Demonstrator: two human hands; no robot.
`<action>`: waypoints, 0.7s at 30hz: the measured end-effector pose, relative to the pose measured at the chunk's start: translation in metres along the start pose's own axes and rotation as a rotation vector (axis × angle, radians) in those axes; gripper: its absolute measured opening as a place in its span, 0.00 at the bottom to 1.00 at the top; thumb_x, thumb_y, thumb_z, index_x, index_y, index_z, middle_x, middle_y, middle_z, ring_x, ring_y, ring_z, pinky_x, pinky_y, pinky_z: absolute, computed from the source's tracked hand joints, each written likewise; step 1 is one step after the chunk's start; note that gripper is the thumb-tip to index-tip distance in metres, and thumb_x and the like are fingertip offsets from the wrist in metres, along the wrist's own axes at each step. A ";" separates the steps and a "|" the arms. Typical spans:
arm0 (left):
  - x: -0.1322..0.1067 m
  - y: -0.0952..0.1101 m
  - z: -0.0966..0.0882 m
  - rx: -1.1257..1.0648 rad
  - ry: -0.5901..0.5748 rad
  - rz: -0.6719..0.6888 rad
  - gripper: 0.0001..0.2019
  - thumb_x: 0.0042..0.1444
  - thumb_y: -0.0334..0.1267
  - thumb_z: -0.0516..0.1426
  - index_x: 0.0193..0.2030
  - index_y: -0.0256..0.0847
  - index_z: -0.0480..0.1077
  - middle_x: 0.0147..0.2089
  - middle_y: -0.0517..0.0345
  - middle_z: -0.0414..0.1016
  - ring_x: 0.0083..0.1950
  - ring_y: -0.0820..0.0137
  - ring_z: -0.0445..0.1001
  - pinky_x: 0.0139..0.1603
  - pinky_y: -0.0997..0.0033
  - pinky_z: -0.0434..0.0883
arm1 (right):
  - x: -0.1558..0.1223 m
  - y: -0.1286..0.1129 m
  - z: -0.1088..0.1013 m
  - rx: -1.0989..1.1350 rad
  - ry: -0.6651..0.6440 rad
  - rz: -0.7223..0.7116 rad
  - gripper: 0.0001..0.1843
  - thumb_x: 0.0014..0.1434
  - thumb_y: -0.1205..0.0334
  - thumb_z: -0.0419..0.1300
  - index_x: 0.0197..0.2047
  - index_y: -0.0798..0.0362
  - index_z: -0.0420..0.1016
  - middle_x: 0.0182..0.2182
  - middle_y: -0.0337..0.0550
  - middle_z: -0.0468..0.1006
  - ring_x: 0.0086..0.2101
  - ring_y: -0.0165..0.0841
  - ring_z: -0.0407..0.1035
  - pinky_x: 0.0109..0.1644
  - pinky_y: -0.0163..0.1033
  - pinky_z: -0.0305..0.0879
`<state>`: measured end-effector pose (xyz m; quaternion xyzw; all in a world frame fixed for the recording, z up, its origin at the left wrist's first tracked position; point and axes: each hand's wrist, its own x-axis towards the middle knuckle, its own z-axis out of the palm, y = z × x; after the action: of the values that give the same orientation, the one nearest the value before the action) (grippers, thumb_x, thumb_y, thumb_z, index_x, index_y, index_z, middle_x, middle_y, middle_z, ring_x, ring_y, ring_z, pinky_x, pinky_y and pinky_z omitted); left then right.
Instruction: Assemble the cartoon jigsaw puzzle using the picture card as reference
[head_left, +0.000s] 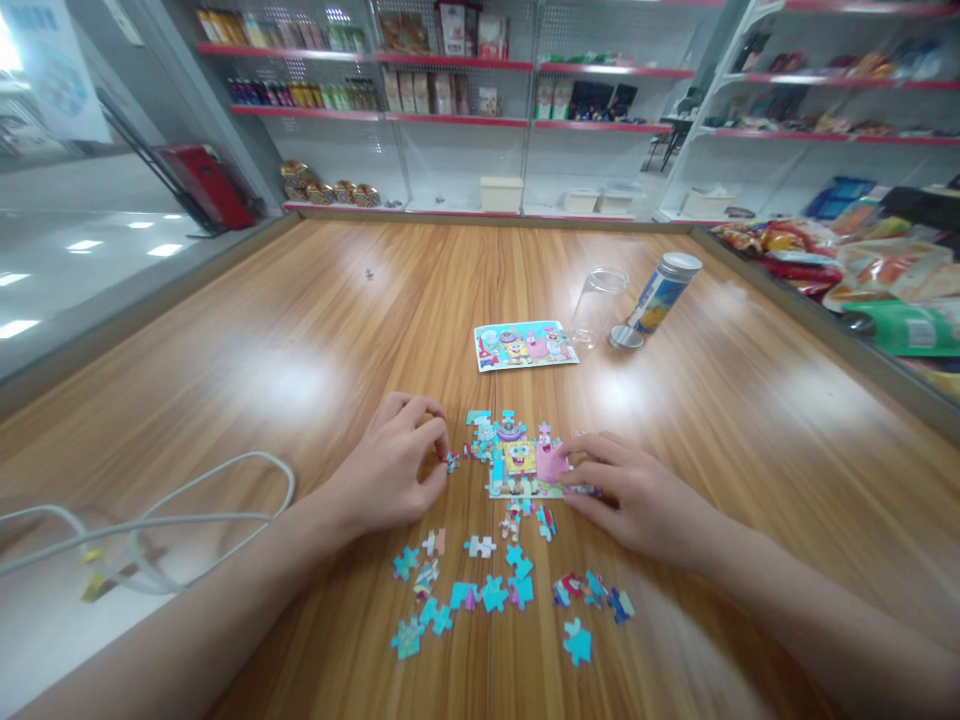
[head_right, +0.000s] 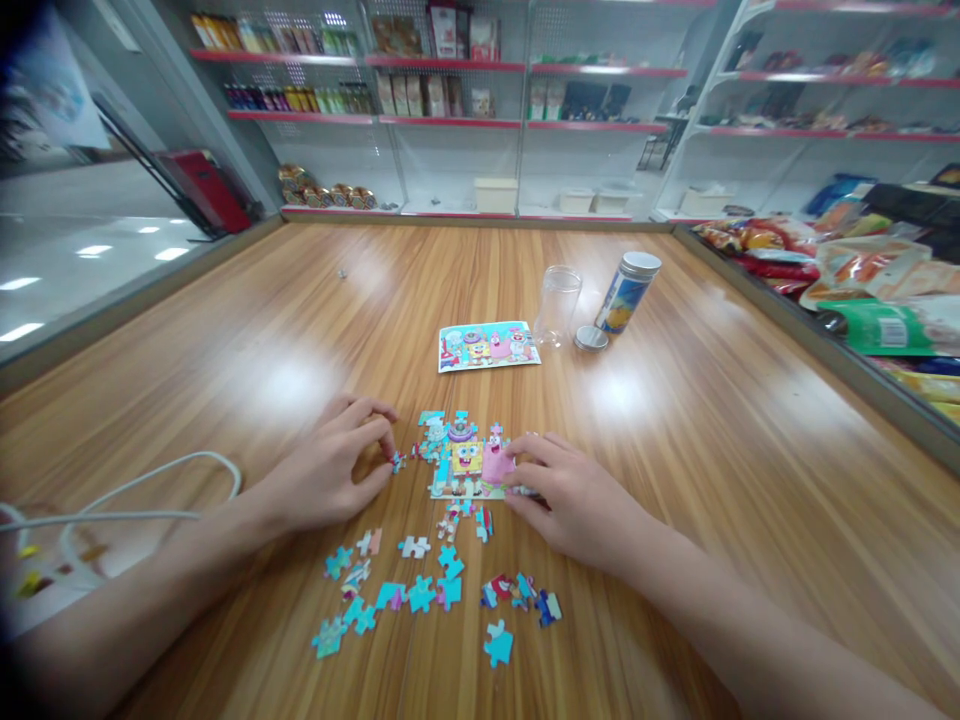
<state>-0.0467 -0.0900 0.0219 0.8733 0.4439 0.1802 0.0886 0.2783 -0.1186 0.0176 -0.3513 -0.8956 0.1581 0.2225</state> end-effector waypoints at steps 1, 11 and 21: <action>0.000 -0.001 0.000 0.008 0.001 -0.003 0.02 0.55 0.33 0.57 0.36 0.41 0.70 0.52 0.49 0.69 0.57 0.56 0.63 0.60 0.48 0.67 | 0.000 0.000 -0.001 0.002 -0.001 0.000 0.10 0.67 0.64 0.59 0.49 0.49 0.78 0.52 0.48 0.76 0.51 0.38 0.70 0.57 0.48 0.70; -0.003 -0.006 0.003 -0.022 -0.006 0.042 0.05 0.47 0.26 0.55 0.29 0.40 0.68 0.54 0.48 0.68 0.61 0.54 0.63 0.60 0.49 0.68 | 0.003 -0.005 -0.006 -0.027 -0.038 0.008 0.11 0.67 0.65 0.59 0.50 0.49 0.78 0.51 0.49 0.75 0.50 0.40 0.69 0.55 0.50 0.69; 0.000 0.005 0.004 -0.107 -0.053 0.242 0.23 0.56 0.30 0.56 0.60 0.43 0.69 0.62 0.51 0.71 0.65 0.55 0.62 0.71 0.43 0.60 | 0.002 -0.007 -0.007 -0.039 -0.026 -0.008 0.14 0.65 0.66 0.60 0.54 0.48 0.77 0.50 0.50 0.76 0.49 0.40 0.69 0.53 0.51 0.70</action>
<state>-0.0410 -0.0926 0.0198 0.9189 0.3227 0.1899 0.1245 0.2765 -0.1207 0.0268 -0.3501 -0.9026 0.1441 0.2047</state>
